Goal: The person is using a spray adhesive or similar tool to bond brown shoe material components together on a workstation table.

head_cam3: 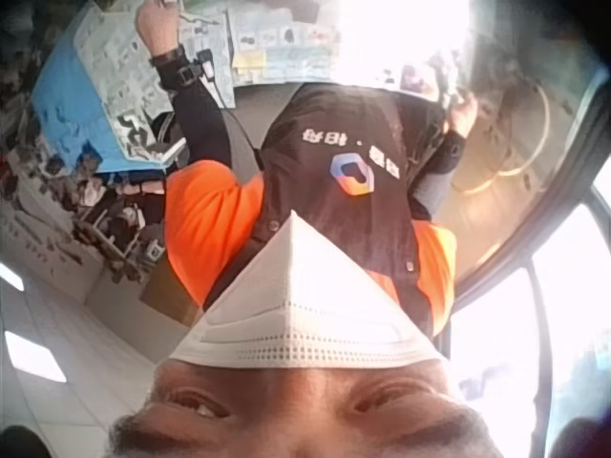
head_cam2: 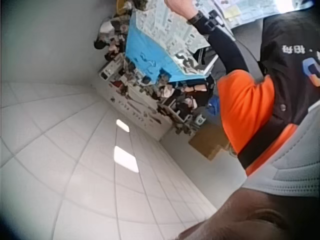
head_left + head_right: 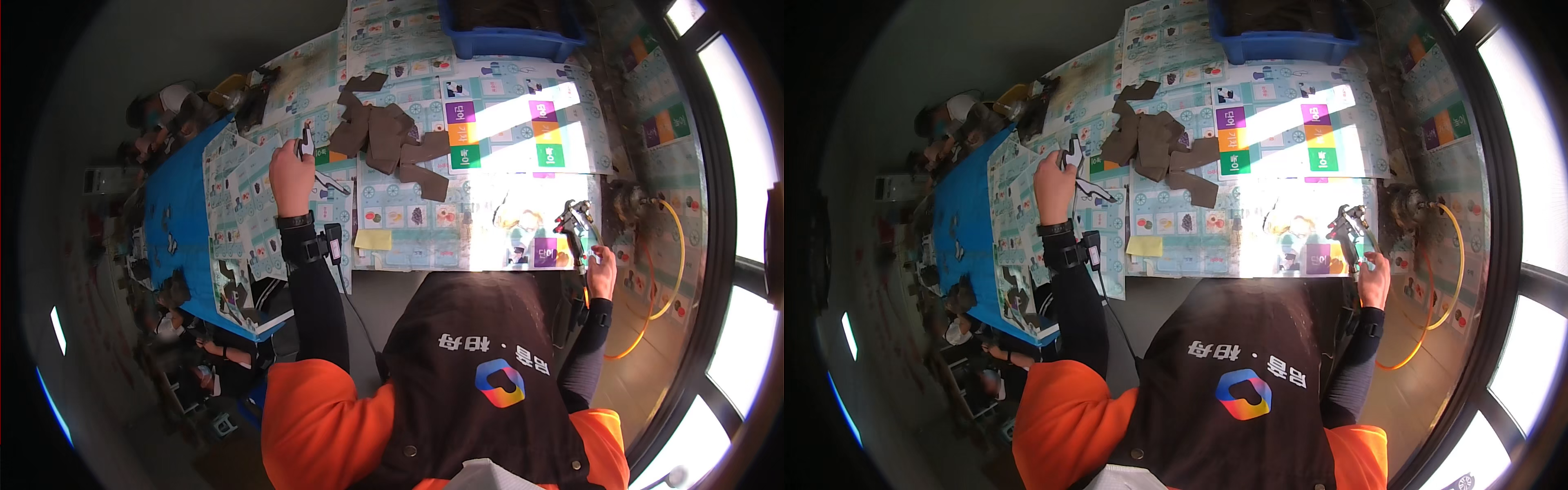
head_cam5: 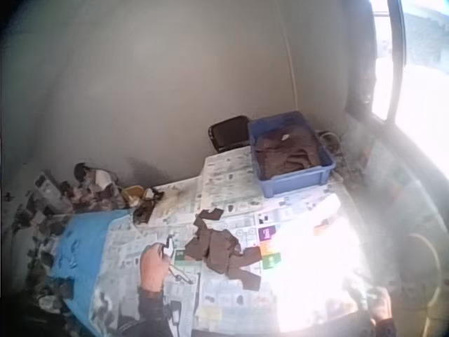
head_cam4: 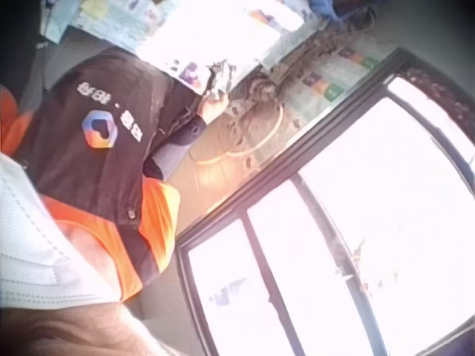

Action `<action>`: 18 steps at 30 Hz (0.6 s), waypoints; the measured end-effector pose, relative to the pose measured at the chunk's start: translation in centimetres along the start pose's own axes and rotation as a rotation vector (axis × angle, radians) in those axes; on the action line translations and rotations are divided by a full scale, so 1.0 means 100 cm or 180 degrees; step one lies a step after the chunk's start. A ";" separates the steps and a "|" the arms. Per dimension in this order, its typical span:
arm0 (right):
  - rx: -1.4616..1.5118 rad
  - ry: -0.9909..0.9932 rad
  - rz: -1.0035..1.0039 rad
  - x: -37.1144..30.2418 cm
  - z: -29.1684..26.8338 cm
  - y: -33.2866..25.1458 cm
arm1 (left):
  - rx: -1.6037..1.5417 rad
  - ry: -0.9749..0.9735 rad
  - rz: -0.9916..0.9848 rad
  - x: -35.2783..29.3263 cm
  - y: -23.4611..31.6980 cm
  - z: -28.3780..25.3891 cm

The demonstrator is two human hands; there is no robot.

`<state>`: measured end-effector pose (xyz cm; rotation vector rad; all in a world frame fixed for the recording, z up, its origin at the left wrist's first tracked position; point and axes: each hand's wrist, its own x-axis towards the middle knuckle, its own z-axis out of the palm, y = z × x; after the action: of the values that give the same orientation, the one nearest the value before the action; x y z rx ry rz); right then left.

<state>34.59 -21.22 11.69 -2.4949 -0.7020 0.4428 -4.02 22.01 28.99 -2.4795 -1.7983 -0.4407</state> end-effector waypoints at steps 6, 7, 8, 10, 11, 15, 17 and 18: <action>-0.0005 0.0031 -0.0050 -0.009 -0.011 -0.009 | -0.0330 -0.0759 0.0064 0.016 0.073 0.122; 0.0014 0.0082 -0.0044 -0.011 -0.012 -0.009 | -0.0642 -0.0778 0.0148 -0.001 0.085 0.142; 0.0072 -0.0053 -0.0036 -0.012 -0.014 -0.009 | -0.0827 -0.0956 0.0213 -0.022 0.097 0.161; -0.0017 0.0116 0.0155 -0.016 -0.015 -0.007 | -0.0884 -0.1912 0.0069 -0.057 0.113 0.198; -0.0104 0.0098 0.0205 -0.017 -0.016 -0.005 | -0.0701 -0.1768 -0.0211 -0.076 0.116 0.215; -0.0174 0.0248 0.0158 -0.025 -0.019 0.005 | -0.0443 -0.0904 -0.1897 -0.096 0.092 0.279; -0.0039 0.0085 -0.0063 -0.028 -0.020 0.008 | -0.2208 -0.1000 -0.3565 -0.088 0.079 0.298; -0.0092 0.0131 0.0074 -0.028 -0.020 0.009 | -0.2194 -0.0680 -0.3467 -0.084 0.075 0.302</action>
<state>33.52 -24.19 13.28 -2.5342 -0.6683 0.3912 6.74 17.97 -1.16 -1.5225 -3.4517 -0.9705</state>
